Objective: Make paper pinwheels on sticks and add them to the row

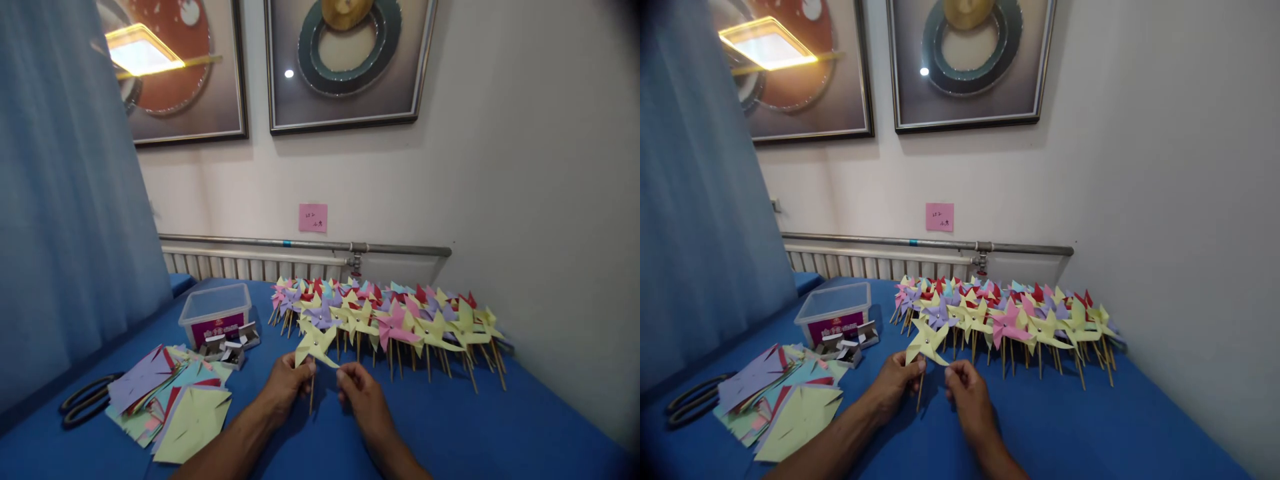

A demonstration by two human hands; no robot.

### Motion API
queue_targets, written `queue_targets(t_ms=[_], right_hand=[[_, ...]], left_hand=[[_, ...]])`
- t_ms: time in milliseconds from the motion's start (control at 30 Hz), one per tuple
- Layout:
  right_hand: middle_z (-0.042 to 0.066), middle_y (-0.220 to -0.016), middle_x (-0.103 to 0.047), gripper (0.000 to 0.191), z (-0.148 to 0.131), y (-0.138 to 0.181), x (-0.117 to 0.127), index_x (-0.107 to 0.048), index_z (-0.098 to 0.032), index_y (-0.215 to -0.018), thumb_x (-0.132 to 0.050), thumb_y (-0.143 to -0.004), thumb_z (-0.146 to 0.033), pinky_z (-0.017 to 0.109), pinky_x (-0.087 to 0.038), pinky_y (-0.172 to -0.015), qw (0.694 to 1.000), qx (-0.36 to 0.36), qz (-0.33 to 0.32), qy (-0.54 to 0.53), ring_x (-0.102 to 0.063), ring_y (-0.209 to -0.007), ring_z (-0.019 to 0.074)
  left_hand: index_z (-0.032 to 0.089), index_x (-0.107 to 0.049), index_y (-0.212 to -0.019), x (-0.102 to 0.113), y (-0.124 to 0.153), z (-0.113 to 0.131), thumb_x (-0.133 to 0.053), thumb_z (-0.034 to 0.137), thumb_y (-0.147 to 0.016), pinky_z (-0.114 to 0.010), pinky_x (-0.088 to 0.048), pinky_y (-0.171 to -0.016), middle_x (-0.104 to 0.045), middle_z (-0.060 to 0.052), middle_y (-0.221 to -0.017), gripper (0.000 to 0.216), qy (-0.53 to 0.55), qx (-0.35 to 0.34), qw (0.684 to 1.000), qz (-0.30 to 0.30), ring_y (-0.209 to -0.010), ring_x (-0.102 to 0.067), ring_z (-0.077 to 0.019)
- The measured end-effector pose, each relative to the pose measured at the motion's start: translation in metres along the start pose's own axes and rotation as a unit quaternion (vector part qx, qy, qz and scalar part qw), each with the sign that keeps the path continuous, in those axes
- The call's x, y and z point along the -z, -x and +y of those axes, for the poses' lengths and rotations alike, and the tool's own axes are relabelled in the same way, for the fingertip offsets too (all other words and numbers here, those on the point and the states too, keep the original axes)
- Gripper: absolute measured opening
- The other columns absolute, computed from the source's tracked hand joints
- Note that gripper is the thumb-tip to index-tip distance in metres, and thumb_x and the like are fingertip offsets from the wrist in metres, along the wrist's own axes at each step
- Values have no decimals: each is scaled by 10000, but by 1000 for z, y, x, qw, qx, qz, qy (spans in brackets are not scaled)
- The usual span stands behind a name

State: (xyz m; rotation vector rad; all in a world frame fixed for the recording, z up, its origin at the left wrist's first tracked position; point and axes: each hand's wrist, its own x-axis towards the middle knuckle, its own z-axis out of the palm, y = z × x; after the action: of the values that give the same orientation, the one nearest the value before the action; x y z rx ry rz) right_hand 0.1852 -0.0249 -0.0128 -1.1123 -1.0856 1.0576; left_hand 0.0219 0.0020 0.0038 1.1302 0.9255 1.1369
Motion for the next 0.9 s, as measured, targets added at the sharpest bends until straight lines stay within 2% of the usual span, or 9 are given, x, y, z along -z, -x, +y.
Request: queue_targets(t_ms=[67, 167, 467, 767, 900], right_hand=[[-55, -526, -515, 291, 3, 6, -6, -622, -214, -672, -707, -743, -483, 245, -320, -480, 997, 23, -46, 66, -435, -481, 120], [-48, -550, -531, 250, 5, 15, -16, -620, -212, -657, -677, -763, -430, 246, -312, -513, 989, 36, -74, 119, -433, -520, 123], [-38, -565, -578, 216, 8, 17, -18, -614, -219, -665, -661, -761, -406, 254, -328, -542, 986, 26, -83, 143, -484, -538, 138], [-35, -547, -595, 180, 12, 14, -19, -603, -212, -657, -631, -767, -351, 256, -343, -531, 983, 35, -55, 173, -503, -519, 140], [-42, -527, -577, 178, 8, 14, -15, -608, -216, -650, -635, -762, -352, 253, -319, -515, 983, 36, -37, 176, -479, -500, 136]], left_hand=[[160, -562, -703, 0, -1, -2, -817, 500, -557, -214, -310, -431, -517, 44, -483, 449, 21, -1, 1000, 9, -413, -438, -85], [158, -565, -704, -2, -2, -6, -822, 504, -562, -217, -318, -435, -531, 36, -478, 453, 34, -6, 999, 11, -410, -441, -86], [156, -557, -647, -8, 0, -9, -821, 480, -581, -224, -320, -455, -527, 26, -470, 423, 47, -13, 999, 4, -415, -446, -85], [156, -561, -649, -8, 0, -9, -828, 468, -573, -229, -335, -477, -535, 29, -482, 417, 50, -18, 999, -1, -436, -443, -87], [141, -613, -722, -5, -2, -11, -829, 440, -566, -223, -326, -483, -546, 28, -523, 400, 29, -17, 999, -26, -459, -452, -87]])
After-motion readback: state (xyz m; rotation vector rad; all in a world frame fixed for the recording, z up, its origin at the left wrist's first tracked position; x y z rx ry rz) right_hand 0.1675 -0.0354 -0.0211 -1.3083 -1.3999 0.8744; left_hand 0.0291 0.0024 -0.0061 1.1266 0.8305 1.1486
